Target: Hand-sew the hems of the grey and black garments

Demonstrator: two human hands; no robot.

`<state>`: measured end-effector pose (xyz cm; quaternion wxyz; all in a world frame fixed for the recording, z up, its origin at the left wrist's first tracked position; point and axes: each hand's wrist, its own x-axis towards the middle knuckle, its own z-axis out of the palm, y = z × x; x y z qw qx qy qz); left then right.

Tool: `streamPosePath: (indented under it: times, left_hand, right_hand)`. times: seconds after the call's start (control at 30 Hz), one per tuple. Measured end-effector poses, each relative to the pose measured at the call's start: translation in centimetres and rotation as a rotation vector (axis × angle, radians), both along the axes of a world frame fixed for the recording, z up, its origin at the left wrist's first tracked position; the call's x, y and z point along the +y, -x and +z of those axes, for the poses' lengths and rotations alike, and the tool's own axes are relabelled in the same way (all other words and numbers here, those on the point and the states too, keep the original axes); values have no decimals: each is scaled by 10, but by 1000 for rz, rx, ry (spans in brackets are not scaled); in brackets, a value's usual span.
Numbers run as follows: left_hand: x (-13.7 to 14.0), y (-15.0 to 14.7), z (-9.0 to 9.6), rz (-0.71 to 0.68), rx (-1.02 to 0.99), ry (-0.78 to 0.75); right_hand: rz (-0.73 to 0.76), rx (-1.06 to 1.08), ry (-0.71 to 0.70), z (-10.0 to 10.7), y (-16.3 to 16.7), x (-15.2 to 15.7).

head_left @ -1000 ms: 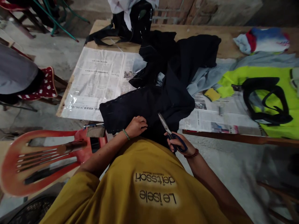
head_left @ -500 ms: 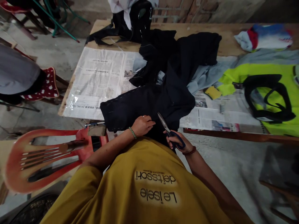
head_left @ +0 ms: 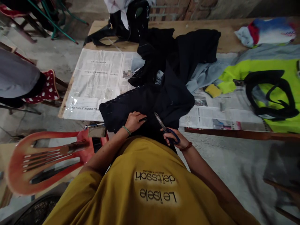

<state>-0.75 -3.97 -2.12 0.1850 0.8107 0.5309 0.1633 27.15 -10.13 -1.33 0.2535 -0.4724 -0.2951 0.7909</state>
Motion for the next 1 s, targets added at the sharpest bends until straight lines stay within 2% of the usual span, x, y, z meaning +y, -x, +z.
streamPosePath:
  times: [0.2, 0.4, 0.5, 0.67, 1.0]
  left_hand:
    - [-1, 3, 7, -79, 23, -37]
    - [-1, -13, 13, -33, 156, -74]
    - [-1, -20, 16, -85, 210, -85]
    - [-1, -26, 23, -125, 330, 20]
    - [4, -41, 32, -105, 387, 134]
  right_hand:
    - [-57, 60, 17, -2, 8, 4]
    - [-57, 67, 22, -2, 7, 3]
    - [-58, 66, 16, -3, 7, 3]
    - [-44, 72, 9, -5, 6, 3]
    - [-52, 60, 5, -5, 8, 3]
